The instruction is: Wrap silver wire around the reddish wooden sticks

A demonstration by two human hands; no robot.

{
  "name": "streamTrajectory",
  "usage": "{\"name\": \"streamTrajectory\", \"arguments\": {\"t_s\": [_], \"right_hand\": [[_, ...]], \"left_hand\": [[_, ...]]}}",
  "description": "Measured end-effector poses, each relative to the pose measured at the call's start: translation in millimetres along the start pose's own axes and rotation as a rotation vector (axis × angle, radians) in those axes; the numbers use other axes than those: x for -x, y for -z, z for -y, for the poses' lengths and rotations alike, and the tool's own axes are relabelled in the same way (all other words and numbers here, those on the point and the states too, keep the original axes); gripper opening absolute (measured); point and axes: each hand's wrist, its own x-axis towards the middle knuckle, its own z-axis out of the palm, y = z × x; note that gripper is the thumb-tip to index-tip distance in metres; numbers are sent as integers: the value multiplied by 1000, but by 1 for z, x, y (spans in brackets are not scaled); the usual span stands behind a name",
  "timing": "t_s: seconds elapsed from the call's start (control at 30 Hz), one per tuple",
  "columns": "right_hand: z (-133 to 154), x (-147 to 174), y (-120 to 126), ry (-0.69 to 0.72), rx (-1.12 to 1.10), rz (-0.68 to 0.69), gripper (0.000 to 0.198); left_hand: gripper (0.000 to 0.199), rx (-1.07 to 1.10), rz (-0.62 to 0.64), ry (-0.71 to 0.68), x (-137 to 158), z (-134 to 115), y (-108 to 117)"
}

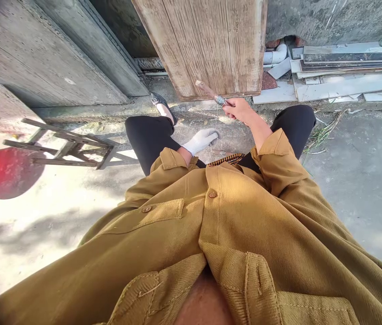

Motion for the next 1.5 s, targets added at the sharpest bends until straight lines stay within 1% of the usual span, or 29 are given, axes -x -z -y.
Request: {"name": "streamTrajectory", "arguments": {"t_s": [0.03,0.13,0.2,0.3,0.37,0.4,0.43,0.5,0.57,0.63,0.67,0.73,0.8,0.83,0.87,0.9,0.93,0.97,1.03,1.1,1.17,1.2,1.27,1.33,1.4,1.5], "right_hand": [[-1,-3,-1,-15,29,-61,16],[-1,-12,3,-11,104,-218,33],[-1,-14,9,-6,134,-294,38],[-4,-13,17,-55,285,-313,29],[-5,-10,18,-103,460,-259,19],[-5,-8,17,-123,544,-189,16],[-5,-6,15,-140,609,-84,15],[-3,-1,11,-169,660,192,13],[1,4,6,-197,613,492,11],[5,9,4,-202,512,721,9],[7,11,3,-192,463,808,8],[8,14,5,-145,373,917,3],[5,13,8,-34,210,965,18],[2,12,9,43,91,944,27],[-1,11,10,119,-41,880,33],[-5,9,10,179,-166,774,37],[-8,6,10,207,-259,641,39],[-10,4,8,197,-307,499,38],[-13,-2,3,102,-319,258,32],[-13,-6,-1,-8,-274,94,23],[-13,-9,-2,-96,-145,-14,14],[-13,-10,-2,-130,-25,-34,13],[-13,-11,-2,-183,327,-23,17],[-14,-11,-3,-216,624,16,23],[-15,-10,-7,-229,776,60,29],[-16,-9,-13,-223,895,210,31]], "left_hand": [[19,-51,-27,-39,1,-3,3],[24,-210,-123,-157,1,-14,17],[27,-327,-135,-212,1,-21,27],[25,-465,-90,-245,3,-30,33],[25,-454,-89,-266,6,-34,34],[25,-426,-107,-278,7,-35,34],[26,-395,-135,-287,8,-36,34],[25,-352,-197,-291,9,-38,37],[22,-321,-248,-272,9,-37,41],[21,-258,-307,-233,6,-34,45],[22,-214,-338,-211,4,-32,47],[23,-128,-378,-163,-1,-25,48],[20,-82,-365,-122,-5,-18,43],[19,-72,-338,-102,-7,-14,38],[16,-72,-292,-86,-8,-12,32],[16,-65,-251,-66,-8,-9,25],[18,-40,-184,-43,-7,-7,18],[19,-15,-118,-18,-6,-6,11],[19,-17,-51,4,-4,-3,0],[21,-65,-18,-7,-1,-1,-4],[24,-158,32,-56,0,3,-3],[26,-219,62,-87,1,5,-2],[29,-358,111,-138,2,7,-1],[34,-492,104,-149,2,7,-1],[37,-581,73,-142,3,5,-1],[37,-589,22,-150,5,3,2]]}}
